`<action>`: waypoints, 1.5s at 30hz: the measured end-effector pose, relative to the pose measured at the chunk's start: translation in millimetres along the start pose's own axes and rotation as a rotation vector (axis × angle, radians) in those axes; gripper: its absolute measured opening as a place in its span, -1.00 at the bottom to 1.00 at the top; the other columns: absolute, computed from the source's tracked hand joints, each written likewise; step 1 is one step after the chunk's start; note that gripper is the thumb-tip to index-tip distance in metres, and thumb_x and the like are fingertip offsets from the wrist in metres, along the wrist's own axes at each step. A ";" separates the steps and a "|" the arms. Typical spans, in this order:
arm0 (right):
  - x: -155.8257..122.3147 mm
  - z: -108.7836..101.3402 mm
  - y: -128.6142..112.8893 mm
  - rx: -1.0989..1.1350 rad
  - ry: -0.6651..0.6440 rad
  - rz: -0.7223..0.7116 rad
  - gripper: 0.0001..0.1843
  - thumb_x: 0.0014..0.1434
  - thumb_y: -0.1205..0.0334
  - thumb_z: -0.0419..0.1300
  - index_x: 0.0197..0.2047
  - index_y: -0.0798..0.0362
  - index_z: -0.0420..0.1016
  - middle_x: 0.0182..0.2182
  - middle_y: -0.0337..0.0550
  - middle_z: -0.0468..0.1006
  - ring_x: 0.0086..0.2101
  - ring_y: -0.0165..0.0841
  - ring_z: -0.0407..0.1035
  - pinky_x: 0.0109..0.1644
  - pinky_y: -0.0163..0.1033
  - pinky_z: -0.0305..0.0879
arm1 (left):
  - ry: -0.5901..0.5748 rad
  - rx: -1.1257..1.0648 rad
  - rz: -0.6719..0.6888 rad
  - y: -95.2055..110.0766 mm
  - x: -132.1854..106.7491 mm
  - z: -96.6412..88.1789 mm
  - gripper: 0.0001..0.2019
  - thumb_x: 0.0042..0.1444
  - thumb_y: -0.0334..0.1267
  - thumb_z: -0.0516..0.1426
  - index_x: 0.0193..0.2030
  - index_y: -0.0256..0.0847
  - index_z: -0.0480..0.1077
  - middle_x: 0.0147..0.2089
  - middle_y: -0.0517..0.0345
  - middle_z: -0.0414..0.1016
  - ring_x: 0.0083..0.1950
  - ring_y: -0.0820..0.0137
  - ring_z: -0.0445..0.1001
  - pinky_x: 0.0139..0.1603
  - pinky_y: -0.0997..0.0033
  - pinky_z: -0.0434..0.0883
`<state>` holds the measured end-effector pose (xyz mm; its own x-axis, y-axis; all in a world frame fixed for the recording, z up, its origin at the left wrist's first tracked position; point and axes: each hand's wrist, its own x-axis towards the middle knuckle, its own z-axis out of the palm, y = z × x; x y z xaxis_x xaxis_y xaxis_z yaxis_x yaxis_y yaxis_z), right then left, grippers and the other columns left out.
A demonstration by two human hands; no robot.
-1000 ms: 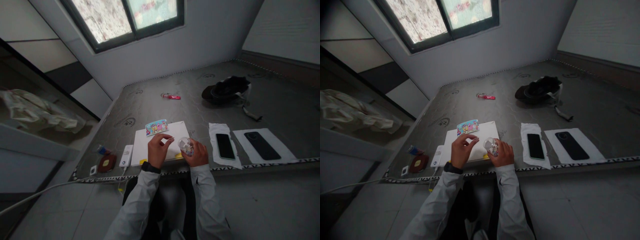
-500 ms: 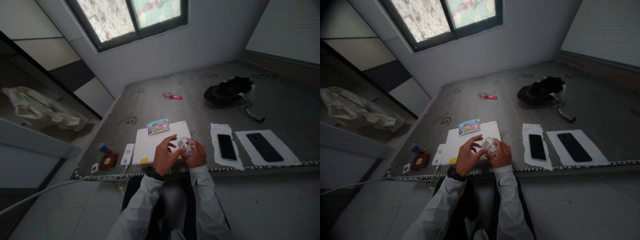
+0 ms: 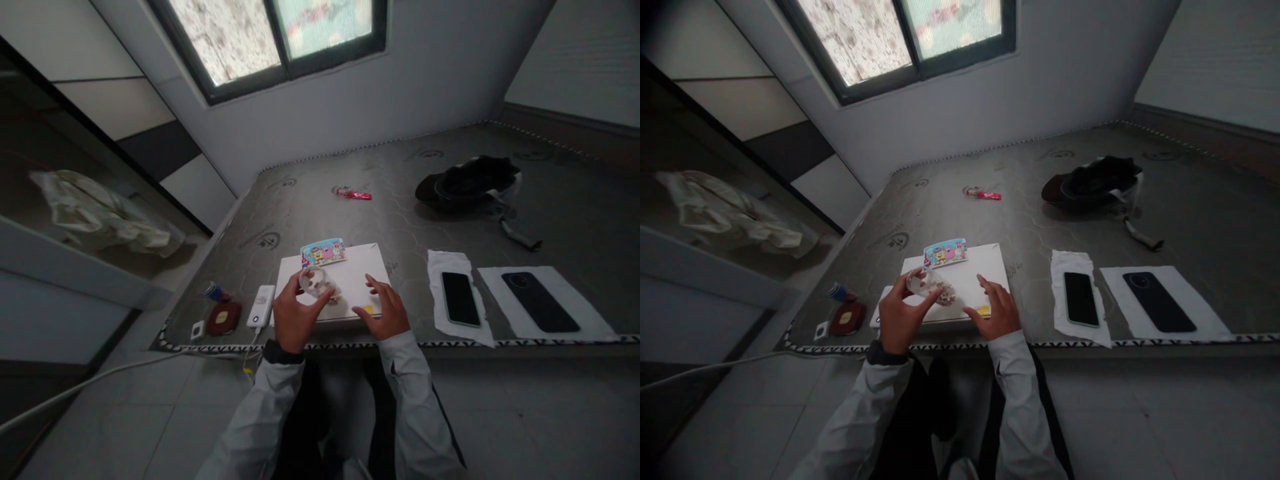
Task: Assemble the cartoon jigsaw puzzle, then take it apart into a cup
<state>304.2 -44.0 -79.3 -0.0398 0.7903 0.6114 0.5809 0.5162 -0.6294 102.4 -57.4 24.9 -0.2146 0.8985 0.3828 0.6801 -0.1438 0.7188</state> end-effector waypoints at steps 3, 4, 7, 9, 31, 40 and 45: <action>-2.1 2.4 5.6 -0.024 -0.016 0.012 -0.39 0.24 -0.08 0.25 0.27 0.01 0.34 -0.05 -0.04 0.56 -0.20 -0.23 0.47 -0.06 -0.08 0.39 | 0.046 0.059 -0.010 -11.0 0.6 -3.8 -0.48 0.01 0.00 0.36 0.09 -0.09 0.46 0.01 0.11 0.61 -0.08 0.31 0.61 -0.05 0.31 0.58; -2.8 3.8 7.0 -0.035 -0.017 0.010 -0.44 0.26 -0.05 0.25 0.23 0.01 0.37 -0.07 -0.06 0.56 -0.22 -0.25 0.47 -0.08 -0.09 0.39 | 0.044 0.068 -0.015 -14.0 0.2 -4.7 -0.48 0.00 0.00 0.36 0.10 -0.09 0.46 0.01 0.11 0.61 -0.08 0.30 0.61 -0.06 0.31 0.58; -4.0 8.9 8.2 -0.067 -0.018 0.015 -0.61 0.29 0.02 0.21 0.12 0.00 0.45 -0.10 -0.10 0.58 -0.23 -0.28 0.48 -0.10 -0.13 0.36 | 0.010 0.046 -0.040 -22.3 -1.7 -6.7 -0.49 0.02 -0.02 0.36 0.11 -0.09 0.45 0.01 0.11 0.61 -0.08 0.31 0.61 -0.06 0.31 0.58; -4.2 12.3 6.0 -0.075 -0.036 0.011 -0.68 0.30 0.05 0.20 0.06 -0.01 0.49 -0.10 -0.11 0.59 -0.22 -0.28 0.48 -0.10 -0.14 0.35 | -0.003 0.020 -0.060 -27.1 -4.3 -7.2 -0.50 0.03 -0.03 0.35 0.11 -0.09 0.45 0.02 0.10 0.60 -0.08 0.31 0.61 -0.04 0.31 0.59; -8.9 30.6 -3.3 -0.068 -0.038 0.001 -0.77 0.35 0.11 0.14 -0.03 -0.01 0.54 -0.19 -0.13 0.60 -0.25 -0.29 0.45 -0.11 -0.15 0.28 | 0.269 0.309 -0.459 -156.5 132.1 -27.7 -0.44 0.03 -0.28 0.26 0.18 -0.18 0.25 0.21 -0.07 0.45 0.20 0.25 0.44 0.20 0.30 0.33; -9.5 37.2 -2.4 -0.073 -0.034 -0.047 -0.82 0.36 0.18 0.13 -0.06 -0.02 0.53 -0.24 -0.15 0.59 -0.29 -0.31 0.45 -0.14 -0.15 0.27 | 0.125 0.237 -0.622 -228.4 136.8 14.1 -0.39 -0.12 -0.36 0.33 0.12 -0.30 0.30 0.10 -0.28 0.52 0.14 0.14 0.52 0.08 0.25 0.35; -9.2 40.0 -4.7 -0.082 -0.029 -0.057 -0.84 0.35 0.20 0.15 -0.09 -0.01 0.55 -0.26 -0.16 0.60 -0.29 -0.32 0.44 -0.16 -0.17 0.27 | 0.123 0.216 -0.585 -236.1 127.9 12.0 -0.25 -0.12 -0.34 0.35 0.25 -0.27 0.22 0.15 -0.28 0.50 0.16 0.13 0.50 0.12 0.21 0.36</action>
<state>269.4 -40.4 -101.2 -0.0974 0.7701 0.6304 0.6415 0.5329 -0.5519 -77.2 96.5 -102.8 -0.6638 0.7471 0.0348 0.5491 0.4551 0.7010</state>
